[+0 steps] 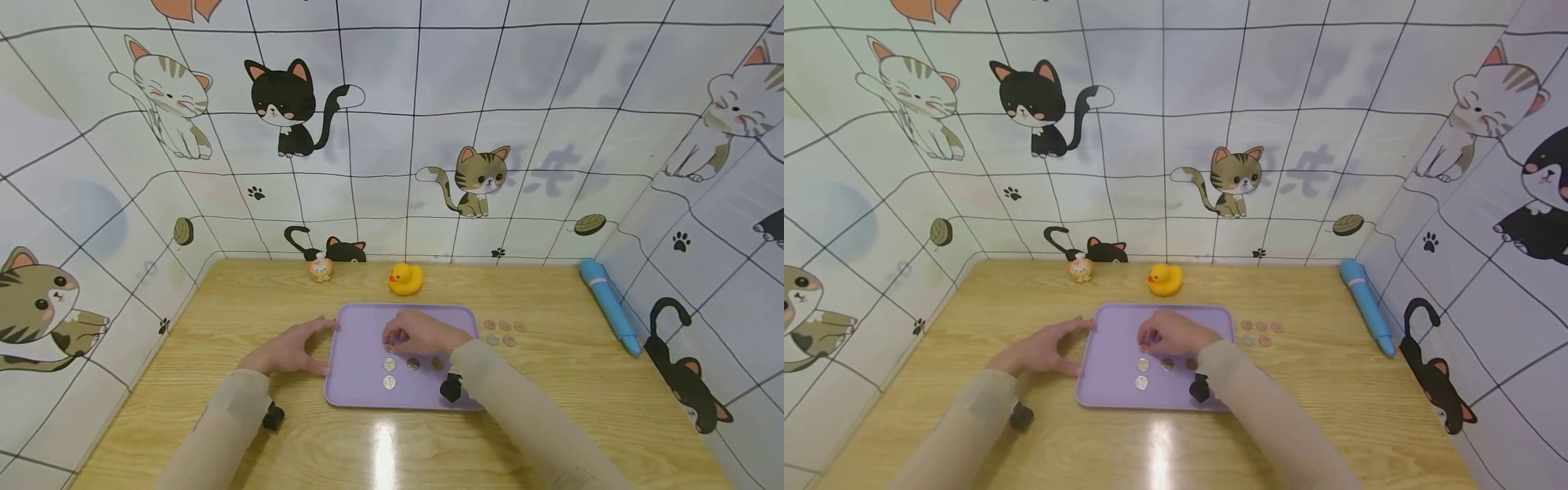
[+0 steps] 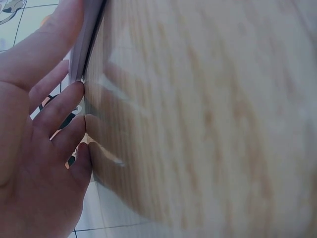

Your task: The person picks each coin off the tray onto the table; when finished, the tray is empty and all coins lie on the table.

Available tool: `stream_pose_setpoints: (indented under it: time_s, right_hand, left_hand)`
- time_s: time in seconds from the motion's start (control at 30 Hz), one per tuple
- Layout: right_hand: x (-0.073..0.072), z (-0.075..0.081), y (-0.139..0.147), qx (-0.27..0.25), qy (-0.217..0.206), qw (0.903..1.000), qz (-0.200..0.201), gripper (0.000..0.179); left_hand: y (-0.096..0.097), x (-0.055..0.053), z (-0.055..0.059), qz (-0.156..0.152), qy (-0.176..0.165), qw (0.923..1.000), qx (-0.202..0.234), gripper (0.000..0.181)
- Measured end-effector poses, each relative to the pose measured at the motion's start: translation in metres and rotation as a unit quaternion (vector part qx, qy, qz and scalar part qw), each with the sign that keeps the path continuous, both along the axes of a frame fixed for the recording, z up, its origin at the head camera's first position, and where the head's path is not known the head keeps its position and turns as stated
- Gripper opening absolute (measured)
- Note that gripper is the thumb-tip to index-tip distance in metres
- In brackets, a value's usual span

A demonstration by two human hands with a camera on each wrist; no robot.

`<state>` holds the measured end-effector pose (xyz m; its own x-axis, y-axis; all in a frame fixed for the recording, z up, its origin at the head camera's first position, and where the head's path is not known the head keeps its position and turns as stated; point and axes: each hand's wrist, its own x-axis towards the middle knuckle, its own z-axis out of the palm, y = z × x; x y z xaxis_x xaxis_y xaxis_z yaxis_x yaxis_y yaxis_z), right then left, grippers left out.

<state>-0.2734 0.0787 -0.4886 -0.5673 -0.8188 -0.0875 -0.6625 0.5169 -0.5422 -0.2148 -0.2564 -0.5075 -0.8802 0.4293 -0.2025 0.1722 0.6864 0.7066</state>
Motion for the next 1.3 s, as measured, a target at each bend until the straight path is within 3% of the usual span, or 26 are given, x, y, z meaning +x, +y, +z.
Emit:
stream_pose_setpoints:
  time_s: [0.77,1.3]
  right_hand:
    - [0.009,0.006,-0.003,-0.011,0.001,0.9999,-0.01,0.008]
    - [0.011,0.002,0.003,-0.035,-0.043,0.9975,-0.043,0.006]
  left_hand:
    - [-0.001,0.001,-0.003,-0.001,0.007,0.9999,0.007,0.093]
    - [0.0,0.001,-0.001,-0.001,0.002,0.9999,0.012,0.094]
